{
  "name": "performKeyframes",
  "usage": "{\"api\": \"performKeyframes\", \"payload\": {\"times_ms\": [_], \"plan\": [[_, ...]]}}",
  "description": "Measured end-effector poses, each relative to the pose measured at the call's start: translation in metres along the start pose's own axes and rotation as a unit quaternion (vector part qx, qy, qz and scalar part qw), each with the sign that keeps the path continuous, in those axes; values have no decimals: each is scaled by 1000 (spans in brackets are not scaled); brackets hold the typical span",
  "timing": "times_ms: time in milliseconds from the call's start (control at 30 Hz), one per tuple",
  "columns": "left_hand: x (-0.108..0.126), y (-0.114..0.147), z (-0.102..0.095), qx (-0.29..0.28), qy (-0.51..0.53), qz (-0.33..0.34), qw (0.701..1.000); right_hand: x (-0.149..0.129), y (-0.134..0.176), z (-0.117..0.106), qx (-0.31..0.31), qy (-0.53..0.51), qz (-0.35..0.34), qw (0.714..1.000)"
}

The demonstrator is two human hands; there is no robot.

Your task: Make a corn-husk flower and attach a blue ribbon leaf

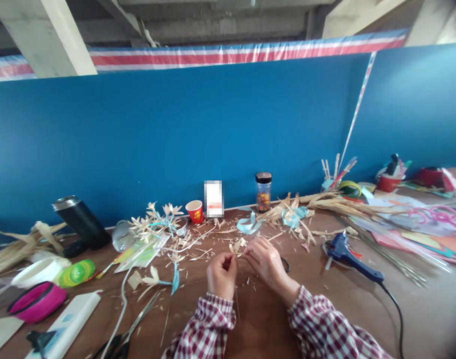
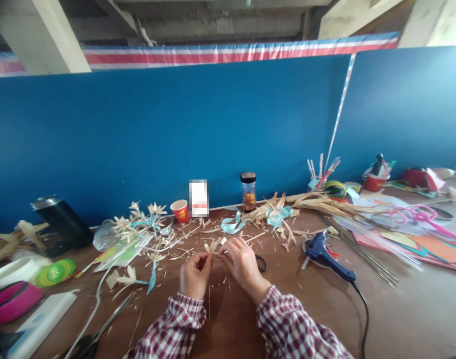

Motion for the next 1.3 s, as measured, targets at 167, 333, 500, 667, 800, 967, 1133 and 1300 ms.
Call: {"api": "performKeyframes", "payload": {"times_ms": [167, 333, 500, 667, 800, 967, 1133, 1300], "plan": [[6, -1, -2, -11, 30, -5, 999, -1, 0, 3, 24, -169, 118, 978], [12, 0, -2, -35, 31, 13, 999, 7, 0, 12, 62, -392, 272, 877], [12, 1, -2, -29, 17, 40, 999, 10, 0, 13, 49, -395, 278, 874], [17, 3, -3, -22, -2, 97, 995, 11, -1, 13, 36, -383, 270, 883], [20, 3, -4, -16, -12, 107, 994, 11, 0, 15, 39, -379, 273, 883], [23, 4, -5, -4, -16, 112, 994, 13, 4, 20, 48, -387, 297, 872], [23, 4, -4, -6, -19, 115, 993, 20, 1, 19, 63, -387, 303, 869], [8, 1, -2, 14, -9, 39, 999, -30, -13, -24, 178, -379, 244, 875]]}}
Point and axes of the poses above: each hand's wrist, its own y-axis away from the middle knuckle, its own z-axis out of the palm, x = y × z, the point moved 2 cm from there along -y, towards the middle knuckle
